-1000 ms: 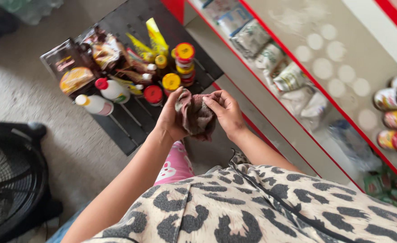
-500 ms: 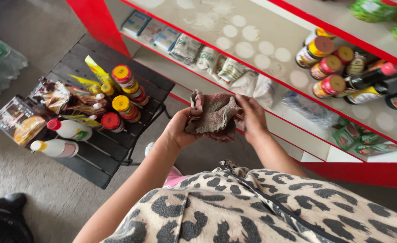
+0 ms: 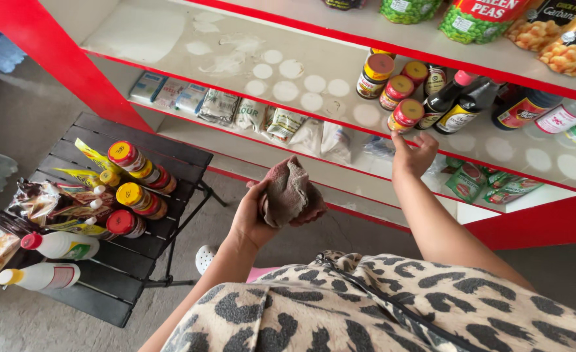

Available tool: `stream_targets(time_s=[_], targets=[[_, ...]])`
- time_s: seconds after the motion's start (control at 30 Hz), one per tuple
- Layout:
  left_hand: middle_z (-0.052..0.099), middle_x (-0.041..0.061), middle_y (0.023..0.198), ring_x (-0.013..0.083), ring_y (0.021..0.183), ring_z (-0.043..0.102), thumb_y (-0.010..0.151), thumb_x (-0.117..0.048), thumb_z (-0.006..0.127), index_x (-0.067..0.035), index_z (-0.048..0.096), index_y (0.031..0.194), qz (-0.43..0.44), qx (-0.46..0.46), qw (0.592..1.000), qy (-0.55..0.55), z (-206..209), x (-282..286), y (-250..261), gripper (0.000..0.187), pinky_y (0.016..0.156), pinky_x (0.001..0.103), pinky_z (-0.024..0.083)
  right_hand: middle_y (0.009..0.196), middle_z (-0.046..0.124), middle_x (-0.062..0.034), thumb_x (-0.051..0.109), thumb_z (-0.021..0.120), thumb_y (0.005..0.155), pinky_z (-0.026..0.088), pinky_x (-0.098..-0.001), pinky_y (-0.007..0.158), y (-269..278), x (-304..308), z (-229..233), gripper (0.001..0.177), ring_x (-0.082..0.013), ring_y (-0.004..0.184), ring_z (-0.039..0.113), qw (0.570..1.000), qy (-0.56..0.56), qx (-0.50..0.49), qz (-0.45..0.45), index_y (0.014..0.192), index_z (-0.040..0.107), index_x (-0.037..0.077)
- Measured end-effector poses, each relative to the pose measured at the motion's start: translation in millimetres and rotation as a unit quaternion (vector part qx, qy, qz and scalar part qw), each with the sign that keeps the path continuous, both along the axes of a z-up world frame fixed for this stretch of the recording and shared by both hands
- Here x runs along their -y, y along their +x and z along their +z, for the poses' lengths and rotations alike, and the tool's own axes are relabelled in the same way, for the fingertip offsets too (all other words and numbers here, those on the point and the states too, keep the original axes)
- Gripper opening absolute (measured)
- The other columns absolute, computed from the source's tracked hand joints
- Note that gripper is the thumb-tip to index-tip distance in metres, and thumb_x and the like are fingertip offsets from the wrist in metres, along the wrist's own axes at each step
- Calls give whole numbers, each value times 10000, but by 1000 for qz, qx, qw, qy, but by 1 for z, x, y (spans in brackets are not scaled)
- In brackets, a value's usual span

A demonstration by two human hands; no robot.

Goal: The person wipes several small jars with a cloth, handling them one at a time. They pick up each jar from a red shelf, wipe it thoroughly, and place it on a nearby black table.

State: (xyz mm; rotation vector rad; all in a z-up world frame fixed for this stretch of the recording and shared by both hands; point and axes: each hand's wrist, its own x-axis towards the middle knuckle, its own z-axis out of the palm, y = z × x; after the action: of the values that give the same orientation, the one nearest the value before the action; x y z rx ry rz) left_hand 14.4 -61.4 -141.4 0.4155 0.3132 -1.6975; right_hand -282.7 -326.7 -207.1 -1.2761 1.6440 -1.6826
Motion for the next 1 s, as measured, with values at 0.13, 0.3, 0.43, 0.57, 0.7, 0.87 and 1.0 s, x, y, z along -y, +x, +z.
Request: stream_targets(time_s=[0.13, 0.3, 0.43, 0.57, 0.7, 0.87, 1.0], targets=[[639, 93, 1351, 305, 1297, 578, 1020, -258, 485, -108, 560, 1327, 30, 5, 996, 82, 13, 5, -7, 350, 1147, 549, 410, 1235, 597, -124, 248, 1031, 690, 503, -415, 987, -4, 32, -6, 733, -280, 1141, 603, 997, -55, -61, -3, 1216, 572, 25], [560, 150, 1473, 345, 1382, 509, 1038, -275, 390, -79, 526, 1405, 48, 14, 995, 91, 53, 1, -16, 437, 1191, 582, 336, 1247, 651, -128, 350, 1005, 660, 511, -466, 989, 5, 33, 20, 752, -325, 1137, 652, 988, 29, -150, 19, 1236, 612, 68], [528, 209, 1489, 393, 1393, 479, 1031, -300, 340, -19, 478, 1473, 19, 1, 999, -35, 70, -5, -20, 542, 1193, 590, 316, 1248, 639, -125, 386, 991, 621, 487, -537, 925, 20, 21, 51, 760, -375, 1128, 613, 969, 141, -197, -43, 1196, 595, 85], [523, 181, 1491, 383, 1394, 471, 1021, -335, 304, -57, 467, 1488, 24, 16, 999, -25, 76, -11, -24, 567, 1197, 596, 304, 1218, 651, -138, 387, 992, 644, 493, -535, 916, 21, 11, 61, 715, -373, 1106, 619, 970, 114, -213, -35, 1158, 602, 78], [502, 191, 1512, 391, 1408, 449, 1022, -415, 263, -58, 445, 1506, 27, 12, 1000, -5, 83, -15, -25, 628, 1196, 595, 285, 1142, 698, -95, 377, 967, 666, 541, -396, 957, 19, 0, 47, 724, -230, 1024, 700, 988, 136, -72, 7, 1156, 544, 54], [462, 199, 1554, 403, 1443, 410, 990, -685, 209, -39, 403, 1532, 21, 26, 999, -15, 90, -15, -24, 865, 1214, 589, 249, 1131, 636, -103, 196, 922, 773, 537, -314, 914, 19, -42, 41, 627, -153, 1006, 631, 978, 30, 128, 161, 1170, 472, 14], [459, 199, 1573, 412, 1453, 416, 994, -729, 192, -16, 389, 1558, 32, -2, 993, -113, 99, -11, -21, 931, 1214, 579, 279, 1192, 638, -107, 167, 865, 860, 524, -303, 979, 15, -118, 82, 525, -151, 1098, 629, 954, 58, 129, 264, 1203, 504, 0]])
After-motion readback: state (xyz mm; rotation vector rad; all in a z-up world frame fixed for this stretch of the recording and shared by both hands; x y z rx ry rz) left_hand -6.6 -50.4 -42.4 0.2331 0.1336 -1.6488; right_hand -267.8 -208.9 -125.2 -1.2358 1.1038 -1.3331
